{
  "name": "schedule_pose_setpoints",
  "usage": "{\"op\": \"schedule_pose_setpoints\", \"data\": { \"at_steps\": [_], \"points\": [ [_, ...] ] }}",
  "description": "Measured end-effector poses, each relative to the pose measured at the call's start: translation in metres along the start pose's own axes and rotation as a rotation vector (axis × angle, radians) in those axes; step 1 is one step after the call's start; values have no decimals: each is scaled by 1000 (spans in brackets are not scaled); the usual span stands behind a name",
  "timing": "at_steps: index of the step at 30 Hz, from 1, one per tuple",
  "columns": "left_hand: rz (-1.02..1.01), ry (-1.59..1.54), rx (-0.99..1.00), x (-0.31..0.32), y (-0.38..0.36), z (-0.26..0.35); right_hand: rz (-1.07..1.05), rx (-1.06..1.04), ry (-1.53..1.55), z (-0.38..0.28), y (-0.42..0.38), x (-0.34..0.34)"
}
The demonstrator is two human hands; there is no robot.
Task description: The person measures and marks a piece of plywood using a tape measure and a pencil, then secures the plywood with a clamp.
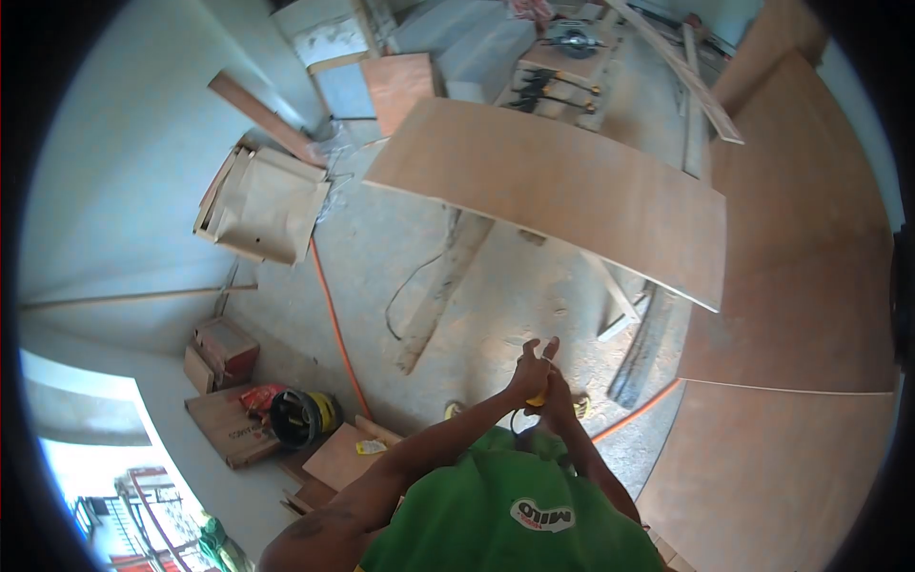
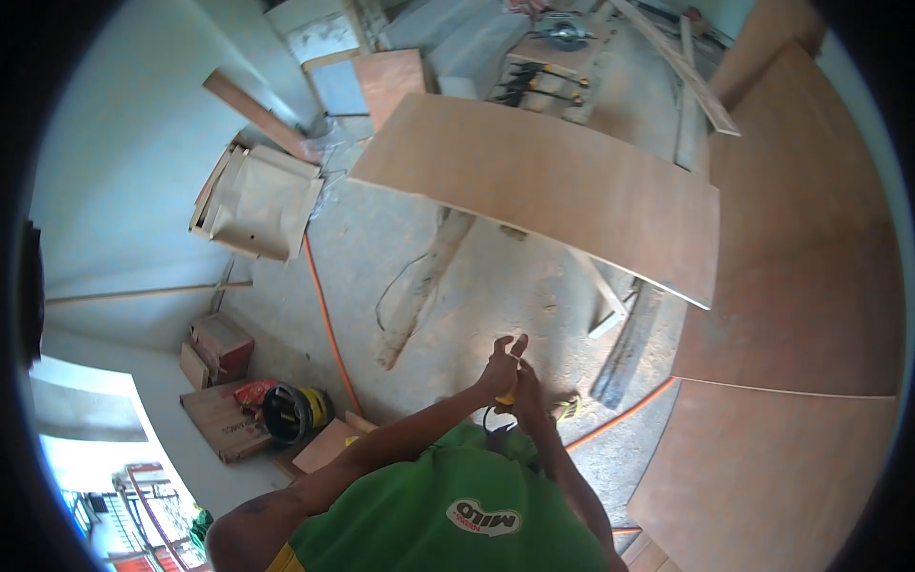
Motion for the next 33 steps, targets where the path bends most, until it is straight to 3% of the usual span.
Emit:
{"op": "schedule_pose_setpoints", "data": {
  "at_steps": [2,3,6,8,10,12,13,16,19,27,29,31,33],
  "points": [
    [51,72,223,-40,5,-26,-10,-69,-94,7,17,43],
    [132,251,329,-71,-20,-13,-100,-100,-61,13,28,69],
    [71,408,356,-129,-20,-50,-212,-101,50,50,45,123],
    [47,624,639,-177,-43,-54,-214,203,-70,67,37,176],
    [108,462,397,-235,-47,-76,-203,276,-83,80,45,209],
    [44,416,440,-277,-68,-79,-240,416,-112,90,42,239],
    [-11,366,482,-292,-76,-80,-294,330,-145,87,39,254],
    [-1,295,629,-326,-88,-88,-390,413,-76,111,60,282],
    [25,205,580,-358,-85,-99,-304,405,-127,111,69,312],
    [-24,411,594,-435,-60,-118,-305,376,-223,130,136,369],
    [-48,495,600,-460,-49,-125,-354,212,-283,127,162,387],
    [-109,394,262,-496,-37,-158,-308,185,-217,110,188,407],
    [-142,485,275,-537,-39,-165,-193,197,-129,85,208,413]
  ]
}}
Point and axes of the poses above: each hand's wrist, its own y-axis towards the middle knuckle, its own x-axis out of the palm, z = x × y, the point moved 7 cm from there along y, towards the middle knuckle, and after that the axes turned 6 degrees about x, right-handed, at the moved point
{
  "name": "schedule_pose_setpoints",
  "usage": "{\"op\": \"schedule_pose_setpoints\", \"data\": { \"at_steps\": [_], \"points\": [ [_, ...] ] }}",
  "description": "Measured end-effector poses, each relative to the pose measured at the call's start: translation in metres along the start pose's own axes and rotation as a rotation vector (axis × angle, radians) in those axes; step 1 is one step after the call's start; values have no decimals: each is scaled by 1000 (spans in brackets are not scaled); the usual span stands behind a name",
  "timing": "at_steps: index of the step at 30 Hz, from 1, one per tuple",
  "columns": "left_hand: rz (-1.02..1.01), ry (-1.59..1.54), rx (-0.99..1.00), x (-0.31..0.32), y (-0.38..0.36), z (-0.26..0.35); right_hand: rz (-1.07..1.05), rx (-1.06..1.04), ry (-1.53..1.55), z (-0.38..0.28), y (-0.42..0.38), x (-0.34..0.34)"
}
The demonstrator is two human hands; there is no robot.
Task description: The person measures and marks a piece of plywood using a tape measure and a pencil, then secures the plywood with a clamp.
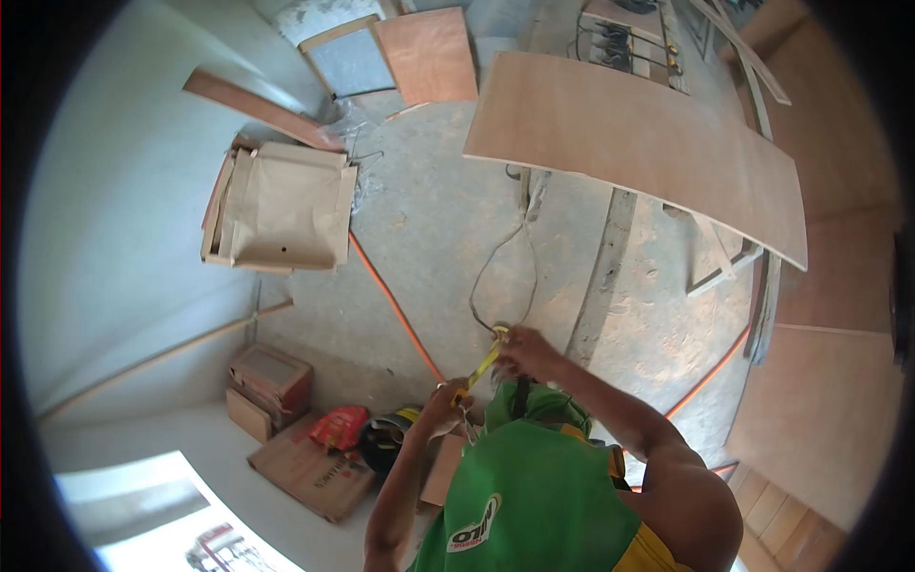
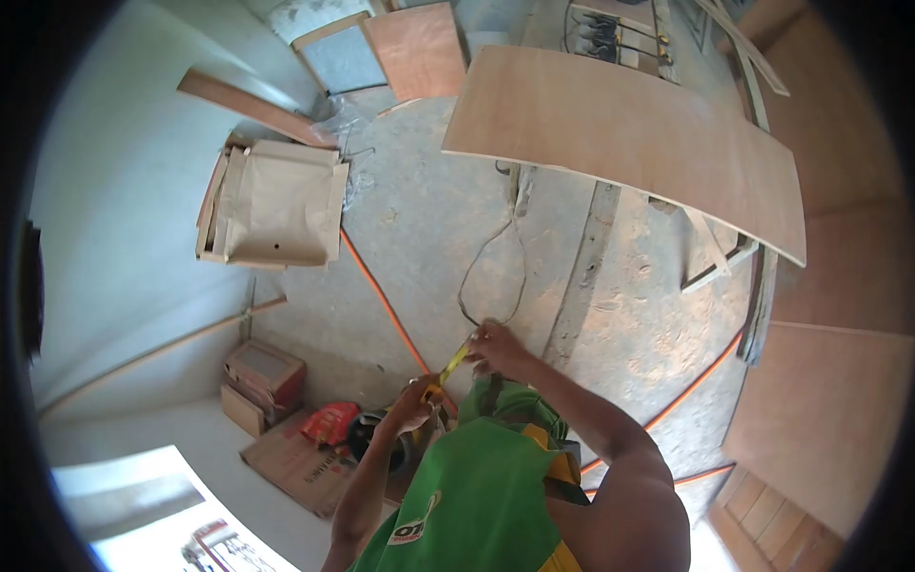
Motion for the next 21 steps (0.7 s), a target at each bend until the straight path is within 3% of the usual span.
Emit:
{"op": "schedule_pose_setpoints", "data": {
  "at_steps": [2,5,9,10,11,13,15,16,17,19,20,21],
  "points": [
    [-26,79,50,-34,1,-24,-12,-143,53,-39,17,-17],
    [-11,134,46,-76,-1,-65,185,-289,134,-95,12,-76],
    [-84,246,59,-106,35,-77,493,-772,177,-166,-61,-206],
    [-90,337,88,-112,46,-75,684,-839,222,-168,-82,-241],
    [-113,345,112,-113,59,-69,804,-725,362,-164,-97,-270],
    [-169,325,160,-114,92,-47,967,-683,387,-157,-116,-274],
    [-220,376,228,-112,131,-17,888,-695,323,-140,-98,-250],
    [-241,414,268,-109,149,0,726,-739,423,-128,-80,-225],
    [-260,417,289,-107,167,20,733,-652,218,-115,-53,-203],
    [-270,388,261,-107,198,51,567,-493,337,-88,-3,-135],
    [-270,369,262,-108,212,65,472,-299,292,-84,19,-103],
    [-284,372,278,-112,225,71,460,-293,193,-93,24,-74]
  ]
}}
Point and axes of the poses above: each hand's wrist, its own y-axis towards the middle knuckle, its own x-axis out of the palm, z = x × y, the point moved 7 cm from there along y, towards the middle knuckle, and after that the axes turned 6 degrees about x, right-handed, at the moved point
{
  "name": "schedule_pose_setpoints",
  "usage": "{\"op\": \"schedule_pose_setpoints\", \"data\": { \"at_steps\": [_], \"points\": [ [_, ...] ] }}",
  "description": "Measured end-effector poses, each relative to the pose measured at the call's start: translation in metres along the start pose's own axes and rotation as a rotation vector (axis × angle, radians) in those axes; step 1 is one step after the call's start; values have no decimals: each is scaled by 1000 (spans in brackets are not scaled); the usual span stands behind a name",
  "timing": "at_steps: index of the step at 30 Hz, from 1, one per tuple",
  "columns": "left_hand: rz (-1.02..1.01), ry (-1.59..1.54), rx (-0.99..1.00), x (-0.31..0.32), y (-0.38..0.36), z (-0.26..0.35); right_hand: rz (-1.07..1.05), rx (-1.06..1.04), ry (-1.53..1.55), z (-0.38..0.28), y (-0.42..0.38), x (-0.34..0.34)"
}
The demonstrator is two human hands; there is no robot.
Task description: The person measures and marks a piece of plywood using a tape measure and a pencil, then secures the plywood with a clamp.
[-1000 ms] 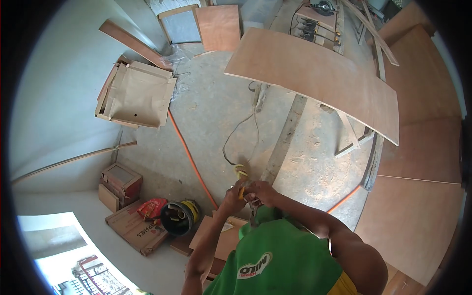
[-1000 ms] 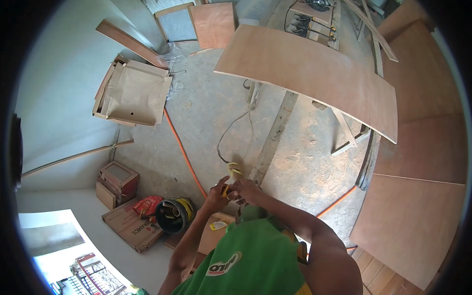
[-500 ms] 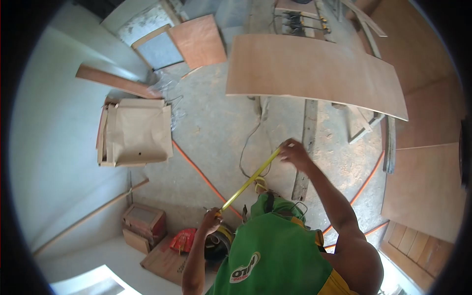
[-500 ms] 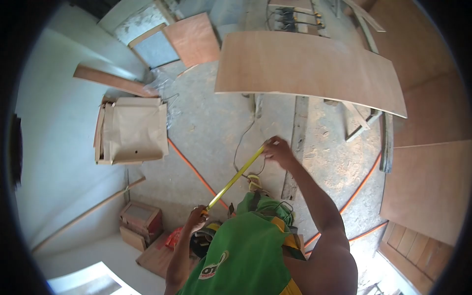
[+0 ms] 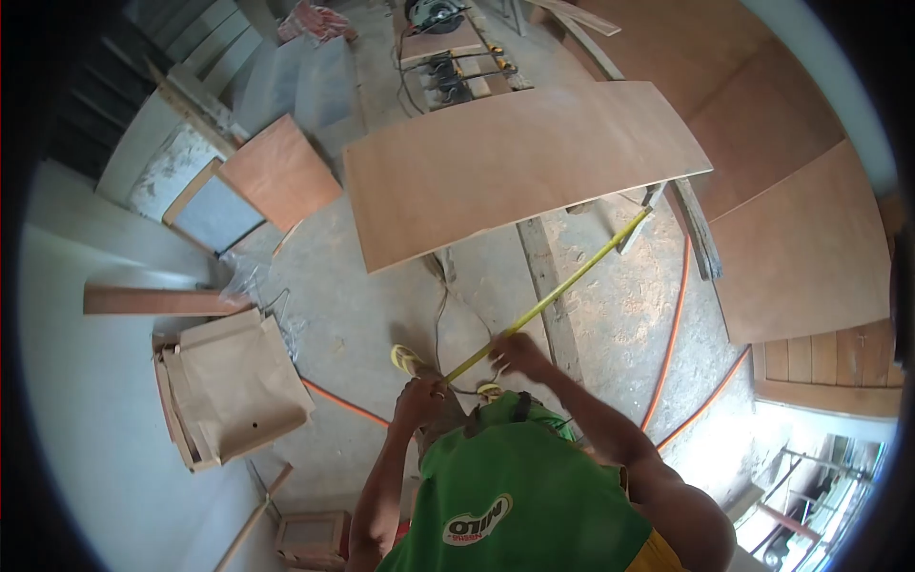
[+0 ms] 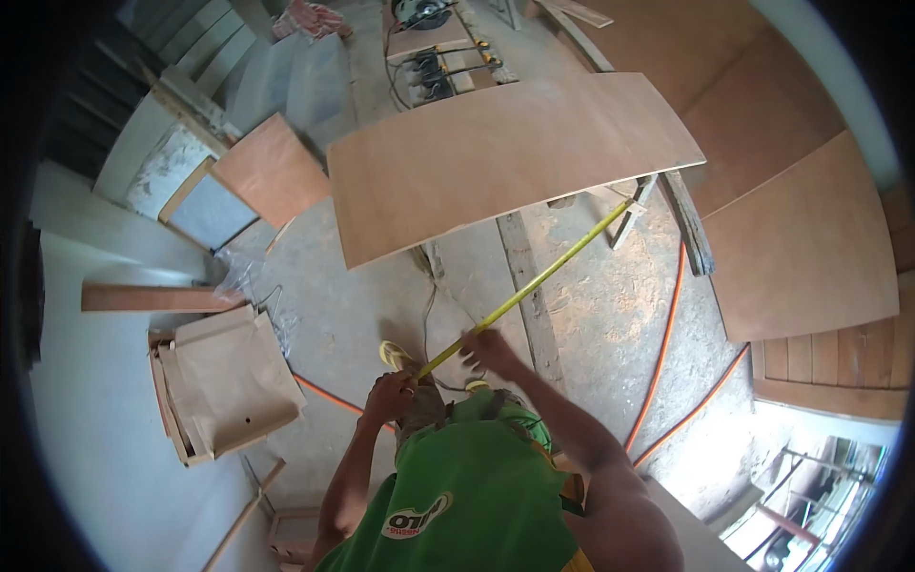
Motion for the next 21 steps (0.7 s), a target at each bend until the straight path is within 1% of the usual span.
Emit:
{"op": "schedule_pose_setpoints", "data": {
  "at_steps": [2,3,5,7,8,9,10,11,12,13,14,15,16,17,18,19,20,21],
  "points": [
    [-108,34,73,-12,24,1,47,19,154,-2,5,32],
    [-126,39,95,-20,32,-3,37,-13,120,-8,16,34],
    [-162,-30,62,-39,42,-28,58,-57,103,-22,38,30],
    [-193,114,131,-64,55,-71,192,-80,130,-46,53,3],
    [-204,101,79,-85,58,-89,191,-176,165,-58,63,-20],
    [-220,88,22,-109,56,-107,175,-215,356,-61,71,-48],
    [-202,133,68,-131,53,-124,346,-249,306,-77,65,-74],
    [-174,174,114,-153,51,-143,448,-171,390,-85,66,-106],
    [-177,145,135,-174,50,-162,617,-148,391,-104,56,-132],
    [-179,117,153,-192,51,-183,772,-182,340,-119,50,-160],
    [-184,123,173,-203,56,-210,903,-237,374,-128,46,-185],
    [-185,163,247,-209,62,-235,992,-274,386,-131,47,-204],
    [-190,201,316,-218,68,-234,987,-252,377,-137,49,-210],
    [-203,203,321,-221,76,-237,1035,-239,437,-135,55,-209],
    [-252,120,310,-220,88,-221,1082,-232,496,-140,60,-201],
    [-297,38,301,-218,104,-198,1043,-249,505,-139,73,-197],
    [-311,228,316,-207,123,-184,1012,-222,520,-146,79,-182],
    [-346,632,678,-187,134,-155,989,-233,513,-151,87,-169]
  ]
}}
Point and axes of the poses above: each hand's wrist, its own y-axis towards the middle knuckle, its own x-axis out of the palm, z = x × y, the point moved 7 cm from there along y, towards the middle knuckle, and after that the axes turned 6 degrees about x, right-handed, at the moved point
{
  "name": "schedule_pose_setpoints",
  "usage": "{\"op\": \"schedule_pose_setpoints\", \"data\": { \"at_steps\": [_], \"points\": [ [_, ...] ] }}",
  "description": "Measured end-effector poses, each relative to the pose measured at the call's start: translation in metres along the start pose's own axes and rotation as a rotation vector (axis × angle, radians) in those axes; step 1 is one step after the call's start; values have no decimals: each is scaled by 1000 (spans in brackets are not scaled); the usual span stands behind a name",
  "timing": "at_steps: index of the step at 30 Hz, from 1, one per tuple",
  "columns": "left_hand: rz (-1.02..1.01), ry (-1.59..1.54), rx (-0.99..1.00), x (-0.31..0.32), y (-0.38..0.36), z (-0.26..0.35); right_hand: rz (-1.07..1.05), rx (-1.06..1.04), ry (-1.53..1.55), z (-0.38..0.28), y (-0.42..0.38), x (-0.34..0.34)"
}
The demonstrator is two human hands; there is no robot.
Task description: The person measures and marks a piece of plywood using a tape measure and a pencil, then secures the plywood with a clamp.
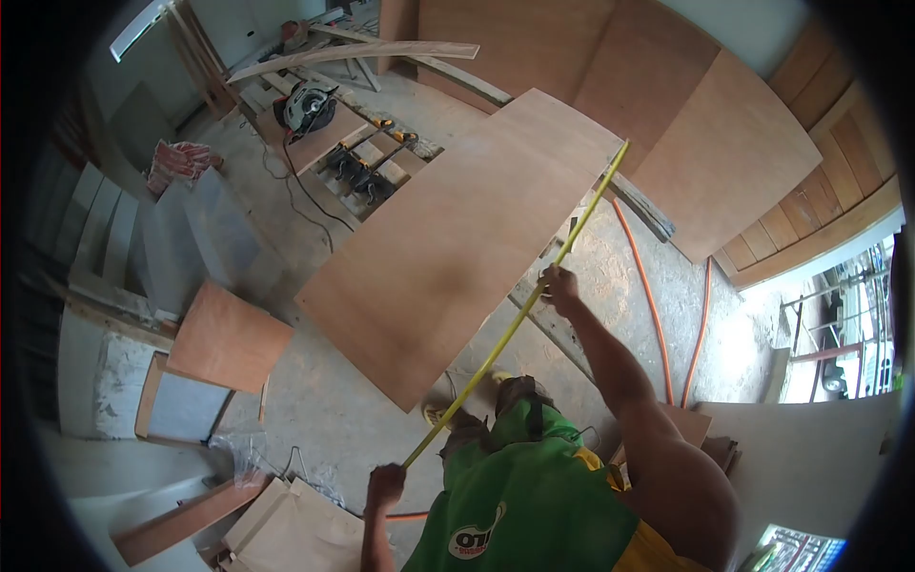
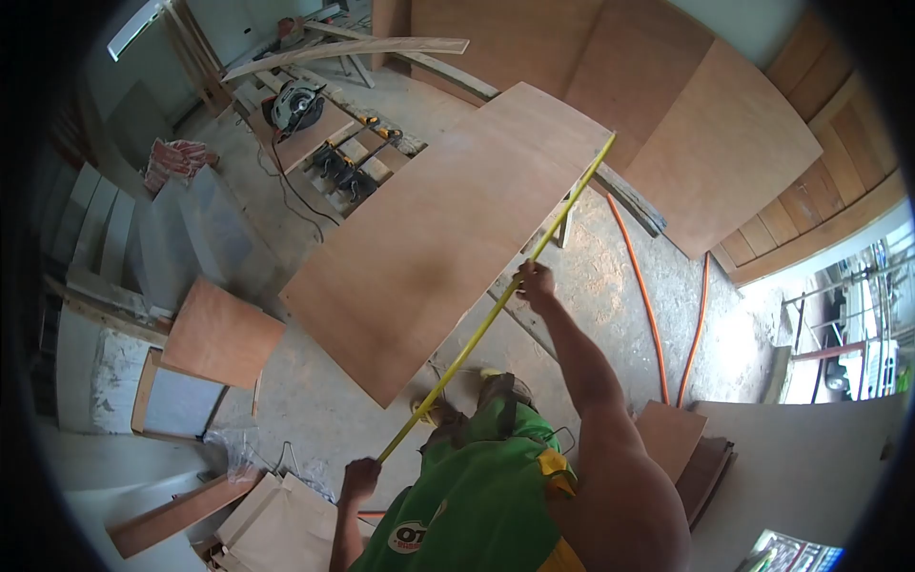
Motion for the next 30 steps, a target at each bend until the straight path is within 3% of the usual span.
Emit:
{"op": "schedule_pose_setpoints", "data": {
  "at_steps": [4,9,12,19,21,30],
  "points": [
    [169,-337,-157,-43,99,22,-94,-26,33,7,-7,35],
    [96,-444,-365,-65,172,38,-68,13,22,-5,14,38],
    [62,-453,-455,-80,180,43,-41,8,22,-3,31,31],
    [-11,-381,-426,-82,172,36,-105,92,26,18,27,43],
    [-12,-400,-533,-89,161,34,-111,88,32,26,24,48],
    [-7,-342,-506,-71,160,18,-164,108,113,34,28,57]
  ]
}}
Point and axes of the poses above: each hand's wrist, its own y-axis towards the middle knuckle, its own x-axis out of the palm, z = x × y, the point moved 7 cm from there along y, towards the middle knuckle, and after that the axes turned 6 degrees about x, right-handed, at the moved point
